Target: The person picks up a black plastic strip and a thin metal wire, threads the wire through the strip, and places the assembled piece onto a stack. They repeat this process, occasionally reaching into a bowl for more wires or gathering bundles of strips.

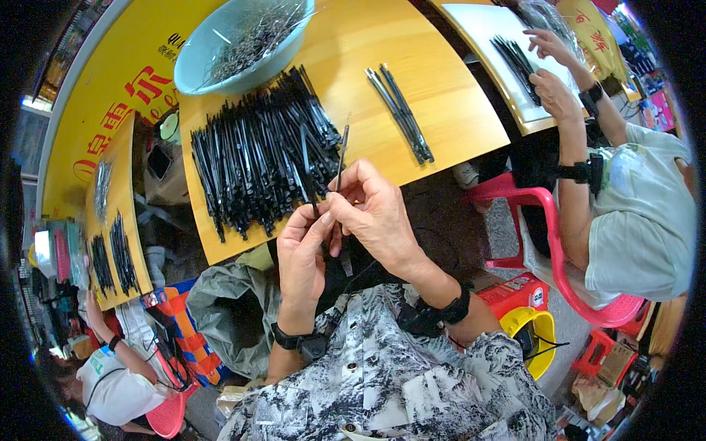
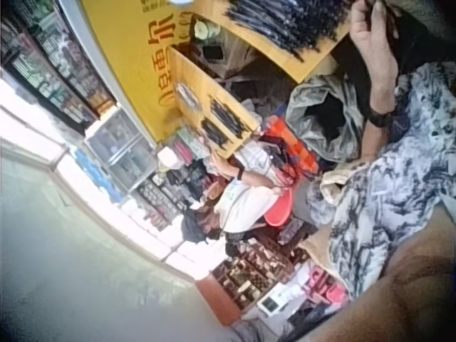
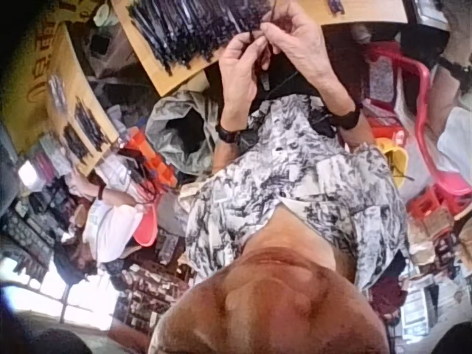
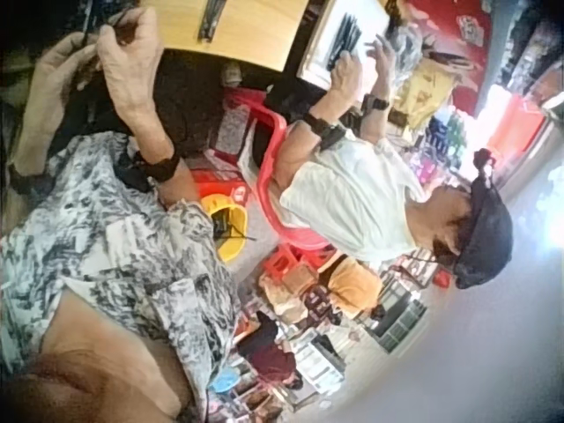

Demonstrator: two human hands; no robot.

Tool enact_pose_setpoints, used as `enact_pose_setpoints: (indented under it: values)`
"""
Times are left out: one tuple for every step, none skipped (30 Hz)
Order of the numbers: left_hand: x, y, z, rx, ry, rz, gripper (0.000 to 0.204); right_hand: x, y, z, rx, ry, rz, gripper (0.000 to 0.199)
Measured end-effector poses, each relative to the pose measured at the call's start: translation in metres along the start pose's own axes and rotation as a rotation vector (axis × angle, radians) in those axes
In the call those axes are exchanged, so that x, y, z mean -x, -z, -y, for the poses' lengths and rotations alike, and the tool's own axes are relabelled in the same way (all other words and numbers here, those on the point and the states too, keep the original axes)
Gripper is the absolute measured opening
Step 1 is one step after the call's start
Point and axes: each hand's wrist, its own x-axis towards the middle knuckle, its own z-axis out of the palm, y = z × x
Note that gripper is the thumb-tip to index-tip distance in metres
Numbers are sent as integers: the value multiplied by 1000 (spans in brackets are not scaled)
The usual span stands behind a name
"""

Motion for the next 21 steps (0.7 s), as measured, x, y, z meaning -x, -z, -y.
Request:
enact_pose_setpoints:
  values:
    - [-1,-1,1,-27,-18,-27,11,0,0,5,-5,-17,-1,13]
    - [-2,-2,2,-53,-36,-55,13,-1,0,8,-9,-35,-2,14]
    - [-1,-3,0,-74,2,-44,15,-1,-1,4,-24,38,0,17]
    - [0,-6,2,-70,4,-35,15,0,2,3,-17,43,-7,17]
    - [1,-10,5,-101,16,23,18,0,4,3,164,116,-38,18]
    - [1,-13,6,-133,28,78,21,0,5,3,343,189,-67,19]
    - [0,-12,2,-219,43,146,26,-3,7,2,425,326,-101,20]
    - [-2,-13,6,-215,42,150,26,-5,10,4,431,327,-103,20]
    - [-4,-14,12,-187,38,173,28,-6,14,5,413,259,-148,19]
    - [-5,-14,15,-158,32,194,30,-8,18,7,395,191,-190,19]
    - [-5,-12,14,-248,-10,210,32,-15,25,10,469,260,-262,17]
    - [-3,-12,11,-239,-12,205,32,-26,36,16,544,328,-334,15]
    - [-2,-12,8,-245,3,216,32,-36,49,23,765,338,-443,13]
    - [-1,-10,5,-250,18,225,33,-49,62,26,886,345,-516,13]
    - [-2,-6,4,-222,48,229,31,-61,80,23,1047,438,-584,13]
    - [-2,-4,4,-214,42,226,31,-72,95,17,1154,525,-605,12]
    - [-1,-1,4,-217,60,232,30,-81,106,12,1246,516,-615,11]
    - [0,1,2,-221,78,233,29,-88,112,9,1335,506,-621,11]
    - [3,0,2,-208,87,219,28,-91,117,8,1383,502,-596,11]
    - [3,-1,1,-201,85,209,28,-93,119,9,1431,499,-572,11]
    - [3,0,0,-213,88,221,28,-93,116,7,1409,450,-517,12]
